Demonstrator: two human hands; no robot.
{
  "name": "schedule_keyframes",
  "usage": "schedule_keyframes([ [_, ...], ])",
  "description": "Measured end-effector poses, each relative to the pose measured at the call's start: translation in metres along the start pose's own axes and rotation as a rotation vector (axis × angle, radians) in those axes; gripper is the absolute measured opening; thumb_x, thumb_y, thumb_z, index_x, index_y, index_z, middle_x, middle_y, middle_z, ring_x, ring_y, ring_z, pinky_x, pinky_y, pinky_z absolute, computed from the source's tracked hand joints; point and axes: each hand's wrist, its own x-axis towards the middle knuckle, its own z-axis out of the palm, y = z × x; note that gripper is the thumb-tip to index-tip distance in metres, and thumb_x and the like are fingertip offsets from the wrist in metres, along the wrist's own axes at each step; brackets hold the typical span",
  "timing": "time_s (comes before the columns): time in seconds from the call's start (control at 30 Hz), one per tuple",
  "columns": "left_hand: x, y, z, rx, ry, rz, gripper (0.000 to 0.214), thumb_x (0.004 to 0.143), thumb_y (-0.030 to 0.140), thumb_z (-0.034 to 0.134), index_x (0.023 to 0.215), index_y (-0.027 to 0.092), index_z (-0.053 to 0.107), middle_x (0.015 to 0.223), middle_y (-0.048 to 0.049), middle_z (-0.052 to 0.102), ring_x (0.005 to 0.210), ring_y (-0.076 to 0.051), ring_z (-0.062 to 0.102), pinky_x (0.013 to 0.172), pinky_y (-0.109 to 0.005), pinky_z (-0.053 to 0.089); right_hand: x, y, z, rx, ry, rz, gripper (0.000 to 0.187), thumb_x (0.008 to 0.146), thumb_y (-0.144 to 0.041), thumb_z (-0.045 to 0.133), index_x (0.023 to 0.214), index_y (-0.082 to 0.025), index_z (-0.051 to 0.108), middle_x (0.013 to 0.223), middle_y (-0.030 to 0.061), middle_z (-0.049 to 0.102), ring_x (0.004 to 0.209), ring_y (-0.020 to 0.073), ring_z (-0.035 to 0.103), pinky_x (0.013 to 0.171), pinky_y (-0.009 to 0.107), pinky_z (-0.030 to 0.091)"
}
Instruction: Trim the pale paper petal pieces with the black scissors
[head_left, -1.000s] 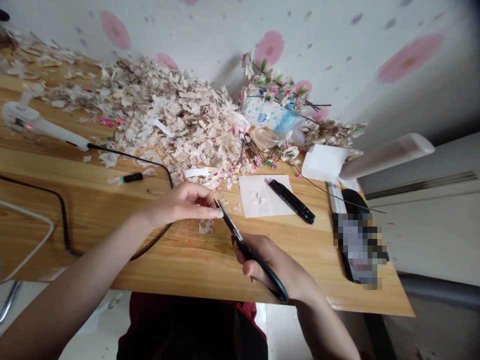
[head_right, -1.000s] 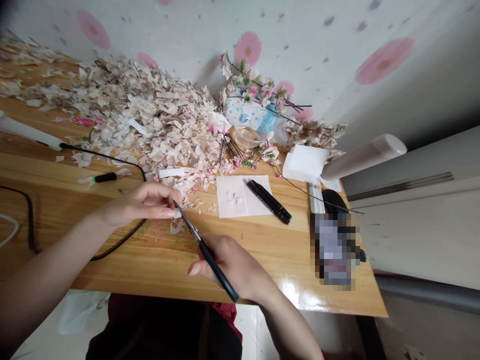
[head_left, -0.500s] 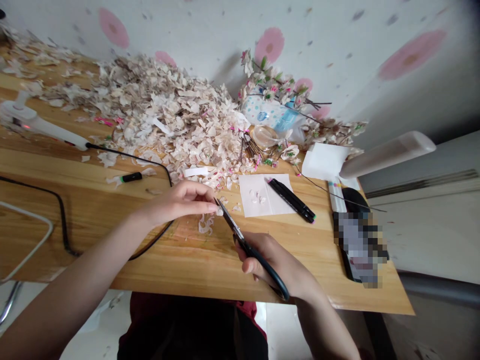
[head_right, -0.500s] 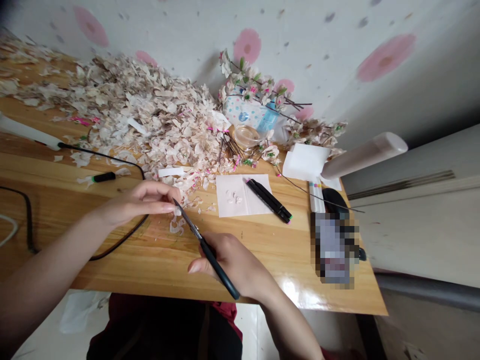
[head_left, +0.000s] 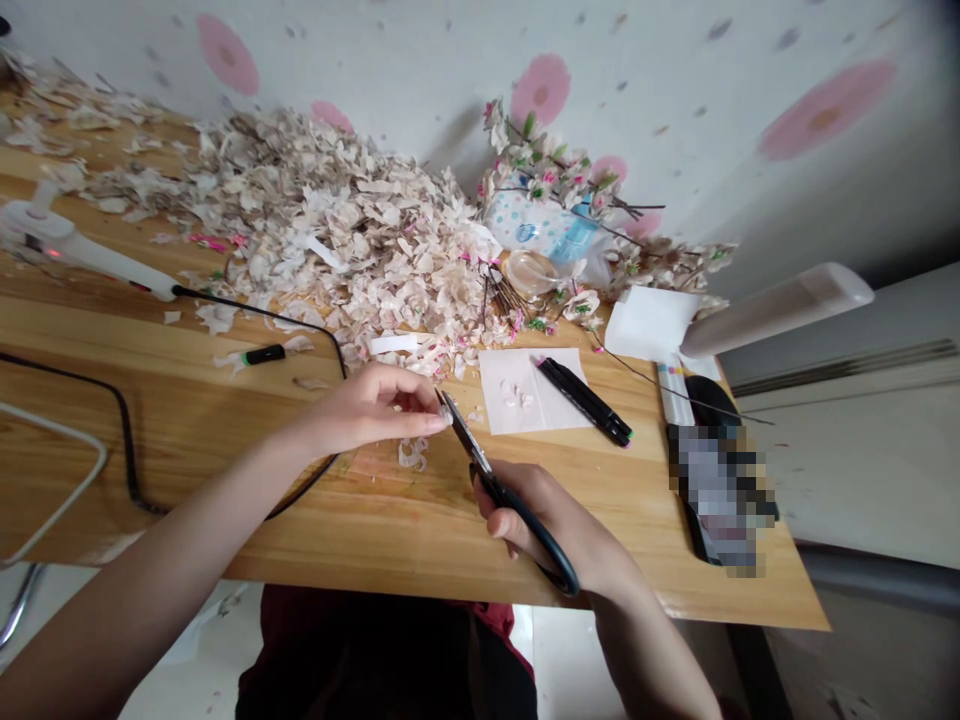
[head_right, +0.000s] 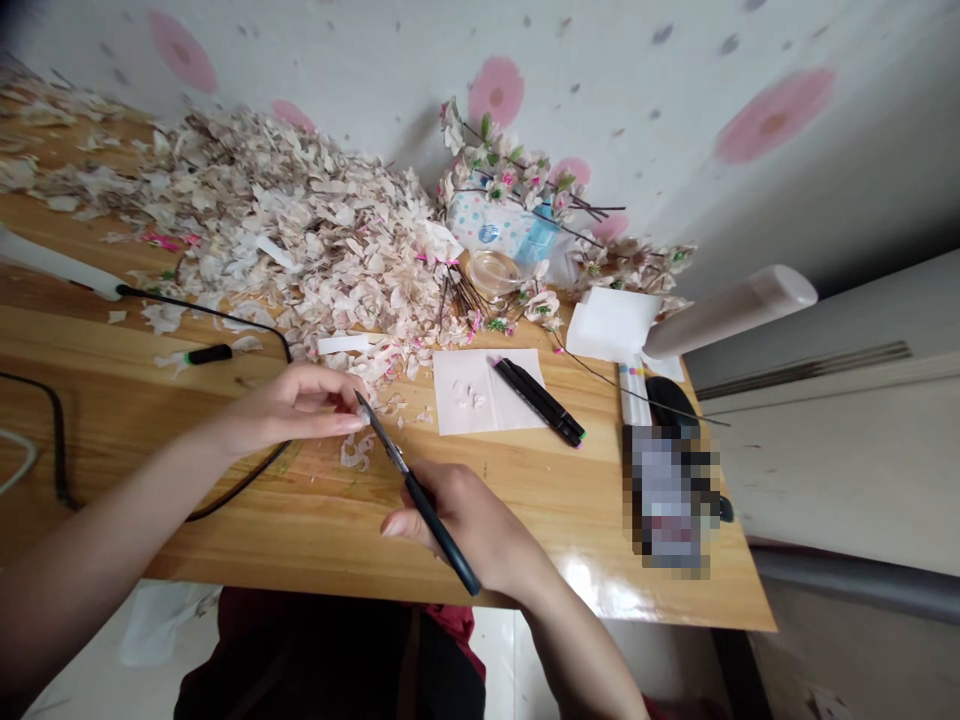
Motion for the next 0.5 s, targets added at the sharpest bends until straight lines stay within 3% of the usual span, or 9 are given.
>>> schedule_keyframes([
  [0.5,-0.0013,0.0018,-0.0017,0.037,-0.015,0.049,0.014,0.076,0.028,0.069,0.071,0.016,0.064,0.073,0.0013,0.063,0.071,-0.011,0.056,0.067,-0.021,0.042,0.0000,-0.0016,0.0003,0.010,-0.007,0.034,0.068,0.075,-0.086,0.038,0.067,-0.019,0.042,0.059,-0.0029,0.042,0.055,0.0116,0.038,0.052,0.026,0.022],
])
